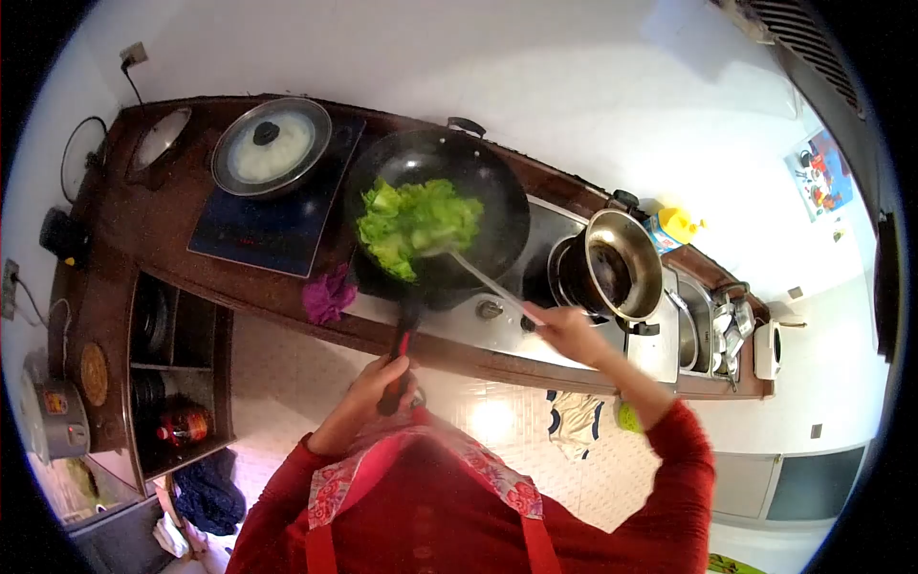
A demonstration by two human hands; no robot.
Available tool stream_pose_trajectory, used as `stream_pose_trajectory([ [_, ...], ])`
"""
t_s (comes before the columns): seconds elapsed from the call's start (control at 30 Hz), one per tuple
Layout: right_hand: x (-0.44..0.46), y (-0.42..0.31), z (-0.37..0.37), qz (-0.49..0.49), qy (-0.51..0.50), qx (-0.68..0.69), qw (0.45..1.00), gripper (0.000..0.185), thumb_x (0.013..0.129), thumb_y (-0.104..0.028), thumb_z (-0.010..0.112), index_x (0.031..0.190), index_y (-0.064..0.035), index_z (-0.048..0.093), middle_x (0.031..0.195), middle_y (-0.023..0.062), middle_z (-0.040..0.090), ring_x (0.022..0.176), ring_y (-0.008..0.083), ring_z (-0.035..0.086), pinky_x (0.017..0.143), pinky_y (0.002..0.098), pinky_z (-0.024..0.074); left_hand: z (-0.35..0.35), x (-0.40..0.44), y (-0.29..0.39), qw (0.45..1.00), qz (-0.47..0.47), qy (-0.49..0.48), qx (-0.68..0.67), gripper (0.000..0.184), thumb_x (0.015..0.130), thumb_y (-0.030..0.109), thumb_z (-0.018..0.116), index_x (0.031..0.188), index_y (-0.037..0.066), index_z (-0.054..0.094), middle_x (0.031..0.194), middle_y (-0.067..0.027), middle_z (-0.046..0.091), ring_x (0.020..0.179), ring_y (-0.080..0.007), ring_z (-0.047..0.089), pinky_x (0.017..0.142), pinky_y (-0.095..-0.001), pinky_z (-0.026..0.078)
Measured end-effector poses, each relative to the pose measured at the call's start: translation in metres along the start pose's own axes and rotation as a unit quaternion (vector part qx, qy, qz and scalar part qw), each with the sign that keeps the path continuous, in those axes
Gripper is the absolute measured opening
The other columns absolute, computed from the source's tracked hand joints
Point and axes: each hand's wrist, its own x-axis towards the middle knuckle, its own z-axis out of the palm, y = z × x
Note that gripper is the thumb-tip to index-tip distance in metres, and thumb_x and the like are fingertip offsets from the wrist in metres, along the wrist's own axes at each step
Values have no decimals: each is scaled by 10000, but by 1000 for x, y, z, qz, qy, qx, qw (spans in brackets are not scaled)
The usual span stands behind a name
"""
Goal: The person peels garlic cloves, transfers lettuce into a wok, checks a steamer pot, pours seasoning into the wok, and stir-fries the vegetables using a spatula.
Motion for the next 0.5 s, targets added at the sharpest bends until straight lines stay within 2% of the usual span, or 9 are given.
stream_pose_trajectory([
  [0.03,8,2,29,-83,121,84,986,433,784,-64,648,1208,-49,561,731,222,594,590,269,586,587,310,465,3,-1,3,1000,-9,10,1,343,940,341,494,1043,14,483,711,-73,550,501,-150,505,453,-303,403],
  [0.07,19,2,41,-107,166,93,976,423,784,-49,637,1201,-42,564,705,224,576,573,250,573,576,299,458,7,-4,7,1000,-18,21,3,344,940,340,493,1048,14,483,720,-72,551,510,-149,507,458,-302,404],
  [0.23,81,-19,36,40,154,145,976,390,787,-60,626,1174,-29,579,659,222,548,515,246,515,555,301,445,11,-9,9,1000,-20,23,-4,358,939,347,496,1068,13,482,741,-67,547,531,-145,507,473,-297,407],
  [0.27,96,-9,48,-12,197,107,975,407,783,-57,613,1186,-33,567,682,237,560,548,322,552,576,353,462,8,-7,7,999,-18,27,-2,360,938,348,498,1070,13,481,738,-66,545,530,-145,507,476,-298,409],
  [0.37,115,-8,51,-16,182,15,983,416,774,-31,588,1190,-37,558,729,254,571,649,405,574,615,415,468,0,-2,1,1000,-16,22,-1,366,937,352,501,1072,12,479,731,-63,540,531,-142,509,479,-299,415],
  [0.4,110,-13,36,13,131,-39,991,403,776,-33,572,1178,-42,561,777,259,577,738,430,572,644,450,465,-1,-2,0,1000,-17,17,-2,368,937,354,502,1072,12,478,729,-61,538,532,-140,510,479,-299,417],
  [0.47,86,-27,-15,4,49,-91,995,387,799,-100,576,1183,-53,565,766,260,572,724,423,576,638,428,468,-1,-3,0,1000,-11,2,1,364,938,351,500,1069,11,477,730,-61,538,533,-139,510,481,-299,420],
  [0.5,71,-20,-36,-58,53,-60,995,384,804,-105,573,1184,-51,563,739,260,561,673,413,558,621,402,463,-1,-2,1,1000,-8,-6,2,363,939,349,499,1067,11,476,730,-61,538,534,-138,510,482,-299,421],
])
